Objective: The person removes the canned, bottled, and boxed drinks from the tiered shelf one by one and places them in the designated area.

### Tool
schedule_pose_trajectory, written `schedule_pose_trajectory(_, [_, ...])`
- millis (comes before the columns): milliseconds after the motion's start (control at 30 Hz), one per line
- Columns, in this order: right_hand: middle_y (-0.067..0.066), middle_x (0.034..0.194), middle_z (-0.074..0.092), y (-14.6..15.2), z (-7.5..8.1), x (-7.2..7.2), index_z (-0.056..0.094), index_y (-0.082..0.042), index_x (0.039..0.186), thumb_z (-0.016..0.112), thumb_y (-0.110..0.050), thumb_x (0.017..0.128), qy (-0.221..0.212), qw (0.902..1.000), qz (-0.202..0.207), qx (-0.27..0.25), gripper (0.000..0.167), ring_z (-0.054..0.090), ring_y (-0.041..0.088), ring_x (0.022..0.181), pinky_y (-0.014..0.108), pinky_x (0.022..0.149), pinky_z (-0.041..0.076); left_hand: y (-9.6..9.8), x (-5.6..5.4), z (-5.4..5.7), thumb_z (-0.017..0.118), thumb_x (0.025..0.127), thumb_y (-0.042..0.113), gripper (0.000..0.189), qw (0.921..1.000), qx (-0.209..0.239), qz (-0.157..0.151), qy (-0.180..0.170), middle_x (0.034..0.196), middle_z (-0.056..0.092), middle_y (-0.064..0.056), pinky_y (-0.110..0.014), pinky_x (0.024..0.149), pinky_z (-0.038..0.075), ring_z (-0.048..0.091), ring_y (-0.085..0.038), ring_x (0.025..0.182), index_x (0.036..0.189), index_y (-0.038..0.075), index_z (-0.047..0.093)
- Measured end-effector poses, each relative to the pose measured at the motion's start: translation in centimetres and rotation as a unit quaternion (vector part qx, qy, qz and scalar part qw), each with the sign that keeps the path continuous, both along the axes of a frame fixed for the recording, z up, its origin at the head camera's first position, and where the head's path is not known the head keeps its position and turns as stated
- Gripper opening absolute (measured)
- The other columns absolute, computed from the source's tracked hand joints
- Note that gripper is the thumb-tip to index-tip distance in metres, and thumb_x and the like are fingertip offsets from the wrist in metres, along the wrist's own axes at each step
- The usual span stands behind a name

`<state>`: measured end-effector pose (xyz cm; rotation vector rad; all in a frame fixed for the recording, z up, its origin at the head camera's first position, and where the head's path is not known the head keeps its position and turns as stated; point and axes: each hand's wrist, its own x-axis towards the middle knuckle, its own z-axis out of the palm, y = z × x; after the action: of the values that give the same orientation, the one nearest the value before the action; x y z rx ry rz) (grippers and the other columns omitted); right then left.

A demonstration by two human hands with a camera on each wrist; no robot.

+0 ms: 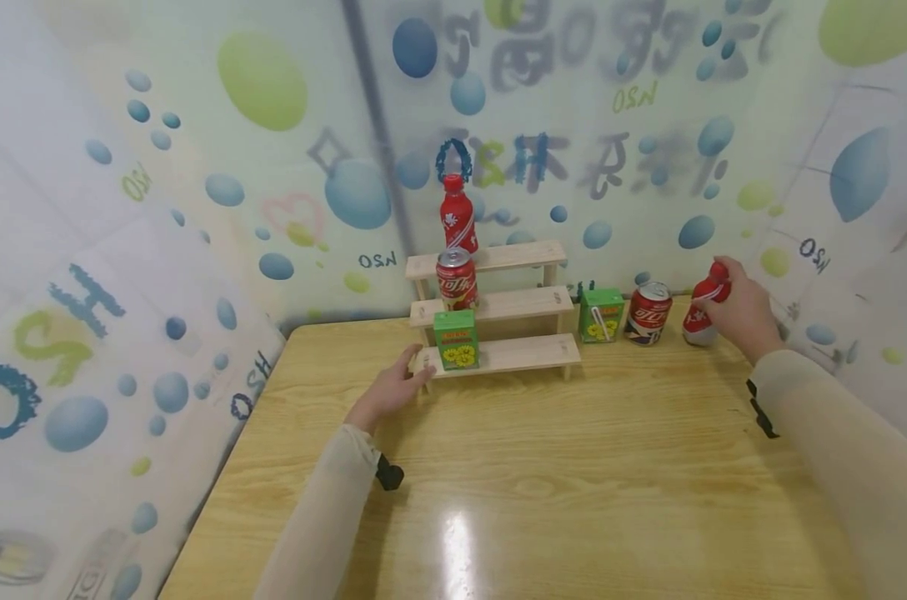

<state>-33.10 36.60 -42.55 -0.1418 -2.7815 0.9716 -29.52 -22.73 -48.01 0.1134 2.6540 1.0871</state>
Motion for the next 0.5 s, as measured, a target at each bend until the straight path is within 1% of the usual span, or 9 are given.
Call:
schedule_pose_trajectory(200, [0.044, 0.154, 0.038, -0.33, -0.19, -0.07, 0.009, -0.014, 0.172, 0.065, -0.017, 0.105, -0.005, 0.9999, -0.009, -0.004, 0.087, 0.043, 0.065, 0.135, 0.079, 0.106, 0.044, 0.03, 0.08, -0.06, 0.049, 0.106, 0.066, 0.080, 1.0000, 0.002, -0.002, -0.002, 0.169, 0.038, -0.028, -0.064, 0.126, 0.035, 0.044, -0.046, 0.154, 0.172, 0.032, 0.017])
schedule_pose_trajectory(400, [0.044, 0.159, 0.030, -0.45, -0.59, -0.44, -0.004, -0.013, 0.171, 0.066, -0.017, 0.104, -0.011, 0.9991, -0.023, -0.034, 0.097, 0.036, 0.066, 0.144, 0.078, 0.113, 0.038, -0.02, 0.06, 0.04, 0.049, 0.107, 0.064, 0.080, 1.0000, 0.001, -0.001, 0.000, 0.169, 0.038, -0.027, -0.064, 0.126, 0.035, 0.044, -0.046, 0.153, 0.172, 0.030, 0.017])
schedule_pose_trajectory(500, [0.045, 0.161, 0.026, -0.28, -0.80, -0.51, -0.008, -0.012, 0.170, 0.067, -0.017, 0.104, -0.017, 0.9988, -0.024, -0.040, 0.100, 0.033, 0.066, 0.146, 0.078, 0.114, 0.036, -0.02, -0.08, -0.01, 0.049, 0.107, 0.064, 0.081, 1.0000, -0.001, -0.004, 0.002, 0.170, 0.037, -0.027, -0.064, 0.126, 0.035, 0.044, -0.046, 0.153, 0.172, 0.029, 0.016])
